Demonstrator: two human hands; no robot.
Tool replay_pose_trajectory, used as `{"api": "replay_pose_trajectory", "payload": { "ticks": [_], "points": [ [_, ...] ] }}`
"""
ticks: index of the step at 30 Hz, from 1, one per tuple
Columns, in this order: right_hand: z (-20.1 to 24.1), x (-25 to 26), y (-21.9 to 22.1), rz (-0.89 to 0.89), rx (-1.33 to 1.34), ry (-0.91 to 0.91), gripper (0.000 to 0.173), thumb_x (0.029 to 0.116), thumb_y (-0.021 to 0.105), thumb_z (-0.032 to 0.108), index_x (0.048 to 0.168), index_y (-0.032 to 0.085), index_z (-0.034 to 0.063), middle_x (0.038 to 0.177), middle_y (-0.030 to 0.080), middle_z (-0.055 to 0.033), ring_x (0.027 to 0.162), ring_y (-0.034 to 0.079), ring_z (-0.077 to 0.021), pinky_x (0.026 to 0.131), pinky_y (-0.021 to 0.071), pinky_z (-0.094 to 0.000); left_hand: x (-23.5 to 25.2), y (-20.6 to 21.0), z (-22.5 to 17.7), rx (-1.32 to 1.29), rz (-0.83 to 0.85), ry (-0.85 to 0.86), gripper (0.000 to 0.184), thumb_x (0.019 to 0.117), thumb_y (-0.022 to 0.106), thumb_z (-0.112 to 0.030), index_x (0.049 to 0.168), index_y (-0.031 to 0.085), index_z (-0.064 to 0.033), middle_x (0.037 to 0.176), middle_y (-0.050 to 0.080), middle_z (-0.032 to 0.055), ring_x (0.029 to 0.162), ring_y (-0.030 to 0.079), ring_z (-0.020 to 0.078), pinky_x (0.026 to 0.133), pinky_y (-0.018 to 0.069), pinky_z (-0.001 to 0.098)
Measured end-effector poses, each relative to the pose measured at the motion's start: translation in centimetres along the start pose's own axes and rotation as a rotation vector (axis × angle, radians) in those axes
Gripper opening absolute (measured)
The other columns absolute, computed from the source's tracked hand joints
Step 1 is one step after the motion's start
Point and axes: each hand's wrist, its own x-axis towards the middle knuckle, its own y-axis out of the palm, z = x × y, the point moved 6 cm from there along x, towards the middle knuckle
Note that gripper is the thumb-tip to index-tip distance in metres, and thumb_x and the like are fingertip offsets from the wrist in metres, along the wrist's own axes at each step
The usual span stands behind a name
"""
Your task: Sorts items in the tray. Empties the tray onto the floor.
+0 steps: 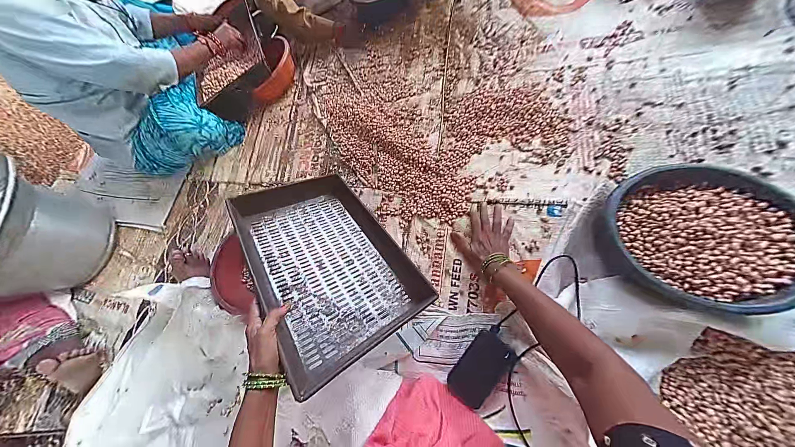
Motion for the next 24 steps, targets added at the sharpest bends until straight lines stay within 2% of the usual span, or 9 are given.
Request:
{"api": "replay_pose_trajectory", "payload": {
  "ticks": [4, 9, 13, 15, 17, 19, 21, 23, 24],
  "points": [
    [0.5, 0.9, 0.4, -0.025, -0.013, -0.036, 0.097, 0.0973, 0.029, 0.073, 0.162, 0.026, 0.0015, 0.170, 0.017, -0.0225, 0.157, 0.005, -0.0483, 0.119, 0.0008, -0.0752, 0.7, 2.1, 0.4, -0.007, 0.040, 0.032, 0.081, 0.0915, 0.060, -0.014, 0.161, 0.020, -0.0028, 0.159, 0.037, 0.0211, 0.139, 0.048, 0.0195, 0.112, 0.0437, 0.0332],
    [0.3, 0.9, 0.2, -0.053, 0.016, -0.029, 0.085, 0.1014, 0.034, 0.065, 0.160, 0.031, 0.0033, 0.169, 0.021, -0.0212, 0.157, 0.010, -0.0465, 0.121, 0.0032, -0.0726, 1.8, 3.8, -3.1, 0.144, 0.070, 0.140, 0.092, 0.0876, 0.063, -0.027, 0.164, 0.016, -0.0068, 0.163, 0.032, 0.0208, 0.146, 0.040, 0.0214, 0.117, 0.0367, 0.0368],
    [0.3, 1.0, 0.3, -0.045, 0.001, -0.005, 0.081, 0.1024, 0.035, 0.062, 0.160, 0.032, 0.0058, 0.170, 0.022, -0.0176, 0.158, 0.009, -0.0433, 0.122, 0.0031, -0.0708, 6.2, 3.1, -7.7, 0.320, 0.070, 0.224, 0.071, 0.0907, 0.066, -0.018, 0.156, 0.039, -0.0095, 0.143, 0.056, 0.0187, 0.125, 0.059, 0.0251, 0.104, 0.0477, 0.0468],
    [0.4, 1.0, 0.2, -0.077, 0.010, -0.003, 0.078, 0.1024, 0.036, 0.060, 0.159, 0.036, 0.0058, 0.169, 0.026, -0.0172, 0.157, 0.013, -0.0445, 0.121, 0.0063, -0.0714, 7.7, 2.9, -9.0, 0.384, 0.076, 0.248, 0.067, 0.0906, 0.066, -0.018, 0.153, 0.044, -0.0119, 0.133, 0.063, 0.0184, 0.115, 0.064, 0.0263, 0.098, 0.0501, 0.0498],
    [-0.3, 1.0, 0.2, -0.123, 0.041, -0.003, 0.077, 0.1009, 0.041, 0.061, 0.156, 0.041, 0.0076, 0.167, 0.030, -0.0173, 0.156, 0.017, -0.0439, 0.120, 0.0086, -0.0715, 6.7, 3.2, -9.6, 0.416, 0.096, 0.260, 0.068, 0.0941, 0.066, -0.016, 0.156, 0.040, -0.0093, 0.132, 0.062, 0.0236, 0.115, 0.063, 0.0315, 0.101, 0.0472, 0.0526],
    [0.0, 0.4, -0.6, -0.213, 0.211, -0.042, 0.070, 0.1014, 0.051, 0.053, 0.149, 0.050, 0.0030, 0.162, 0.037, -0.0224, 0.153, 0.025, -0.0458, 0.120, 0.0143, -0.0695, 5.5, 3.1, -8.9, 0.357, 0.102, 0.286, 0.068, 0.0936, 0.066, -0.013, 0.156, 0.039, -0.0041, 0.140, 0.057, 0.0254, 0.125, 0.059, 0.0313, 0.106, 0.0453, 0.0476],
    [5.0, -1.8, -3.6, -0.177, 0.516, -0.194, 0.065, 0.1026, 0.052, 0.044, 0.145, 0.052, -0.0051, 0.161, 0.036, -0.0276, 0.152, 0.027, -0.0464, 0.122, 0.0199, -0.0642, 5.3, 3.2, -7.9, 0.295, 0.121, 0.308, 0.073, 0.0912, 0.069, -0.018, 0.156, 0.039, -0.0015, 0.148, 0.050, 0.0263, 0.137, 0.050, 0.0338, 0.114, 0.0403, 0.0485],
    [12.8, -8.0, -6.8, 0.037, 0.740, -0.455, 0.076, 0.0985, 0.052, 0.056, 0.146, 0.052, -0.0036, 0.157, 0.043, -0.0255, 0.150, 0.034, -0.0409, 0.122, 0.0268, -0.0597, 4.1, 4.7, -7.9, 0.350, 0.182, 0.323, 0.074, 0.0951, 0.065, -0.033, 0.157, 0.038, -0.0039, 0.154, 0.044, 0.0261, 0.144, 0.042, 0.0387, 0.118, 0.0332, 0.0561],
    [16.3, -11.0, -7.8, 0.113, 0.757, -0.609, 0.081, 0.0970, 0.055, 0.062, 0.147, 0.051, -0.0019, 0.153, 0.050, -0.0233, 0.148, 0.039, -0.0378, 0.121, 0.0304, -0.0583, 3.1, 5.8, -8.7, 0.377, 0.225, 0.351, 0.075, 0.0963, 0.062, -0.041, 0.158, 0.038, -0.0058, 0.156, 0.042, 0.0250, 0.144, 0.042, 0.0394, 0.116, 0.0347, 0.0588]
  ]
}}
